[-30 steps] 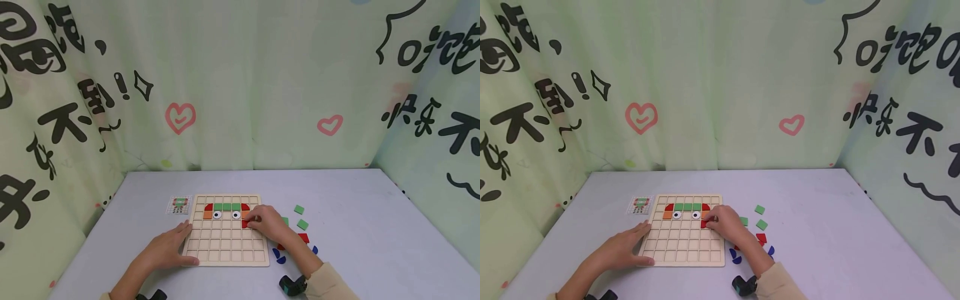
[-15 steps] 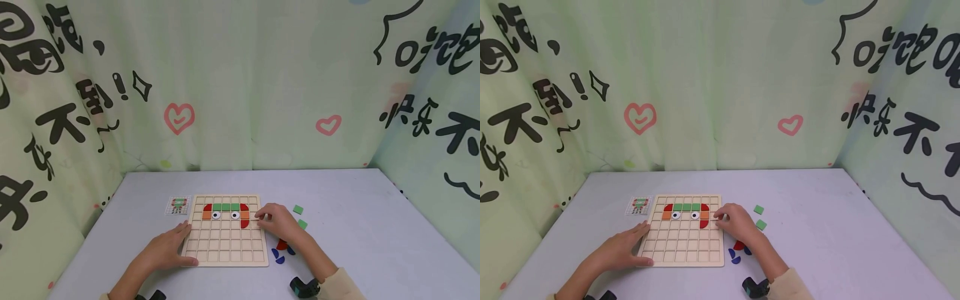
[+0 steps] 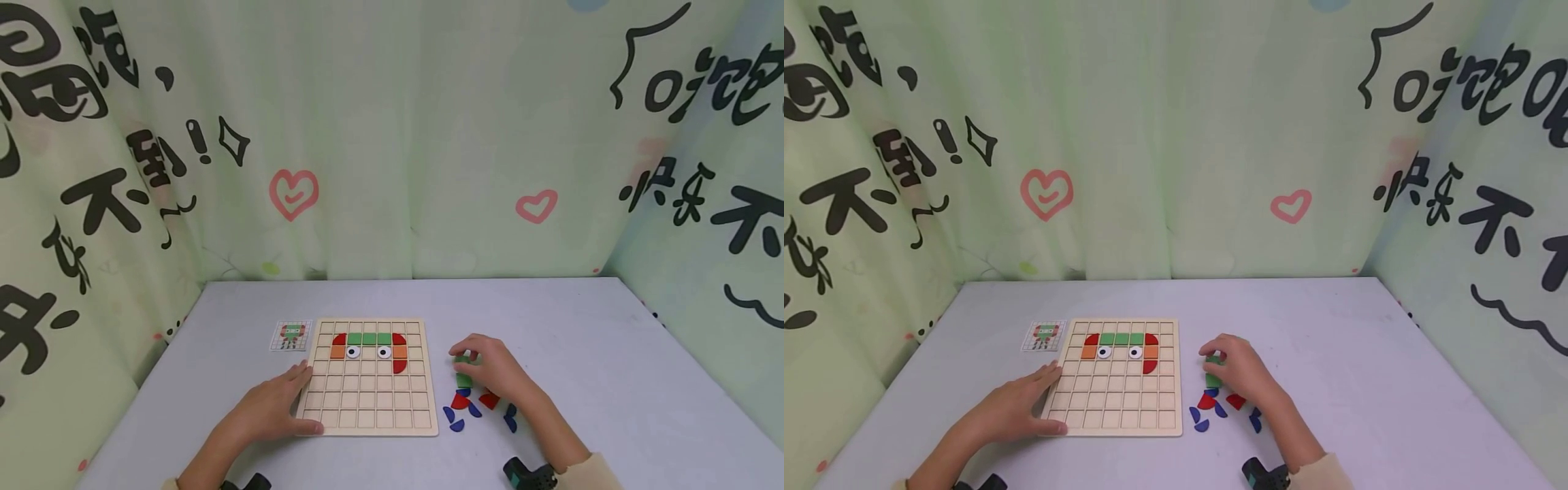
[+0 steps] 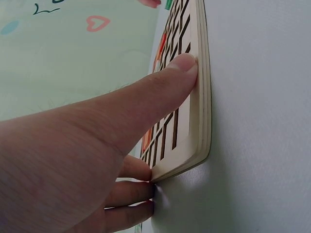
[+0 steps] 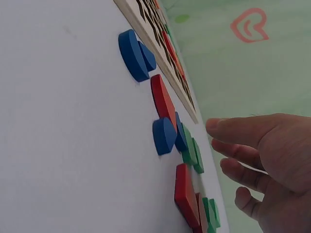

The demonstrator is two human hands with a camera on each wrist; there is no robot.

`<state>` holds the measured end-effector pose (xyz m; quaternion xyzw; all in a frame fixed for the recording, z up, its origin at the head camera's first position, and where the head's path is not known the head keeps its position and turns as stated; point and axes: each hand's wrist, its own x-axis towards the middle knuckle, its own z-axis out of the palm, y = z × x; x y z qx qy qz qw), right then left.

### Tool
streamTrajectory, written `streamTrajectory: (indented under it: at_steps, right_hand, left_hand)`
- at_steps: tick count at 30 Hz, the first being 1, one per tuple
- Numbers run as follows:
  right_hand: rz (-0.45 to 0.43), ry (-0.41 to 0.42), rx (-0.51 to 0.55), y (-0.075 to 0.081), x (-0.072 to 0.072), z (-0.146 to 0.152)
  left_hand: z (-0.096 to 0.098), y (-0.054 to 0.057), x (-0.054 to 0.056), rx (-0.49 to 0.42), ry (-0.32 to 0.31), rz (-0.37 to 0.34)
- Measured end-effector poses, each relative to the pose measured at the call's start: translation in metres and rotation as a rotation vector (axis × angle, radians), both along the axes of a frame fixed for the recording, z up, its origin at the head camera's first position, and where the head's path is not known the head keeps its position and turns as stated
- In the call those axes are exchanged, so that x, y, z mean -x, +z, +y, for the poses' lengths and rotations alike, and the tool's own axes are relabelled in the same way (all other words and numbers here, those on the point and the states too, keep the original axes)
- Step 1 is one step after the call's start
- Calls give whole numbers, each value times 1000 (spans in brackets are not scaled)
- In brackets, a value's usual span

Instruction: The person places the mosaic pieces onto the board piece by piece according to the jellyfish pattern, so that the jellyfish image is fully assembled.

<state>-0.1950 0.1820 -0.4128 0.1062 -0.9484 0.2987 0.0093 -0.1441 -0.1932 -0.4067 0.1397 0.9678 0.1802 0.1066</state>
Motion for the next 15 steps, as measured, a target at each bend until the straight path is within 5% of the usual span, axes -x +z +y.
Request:
streamTrajectory:
  at_steps: [15]
  right_hand:
    - [-3, -36, 34, -7, -2, 23]
  left_hand:
    - [-1, -4, 1, -1, 11, -14]
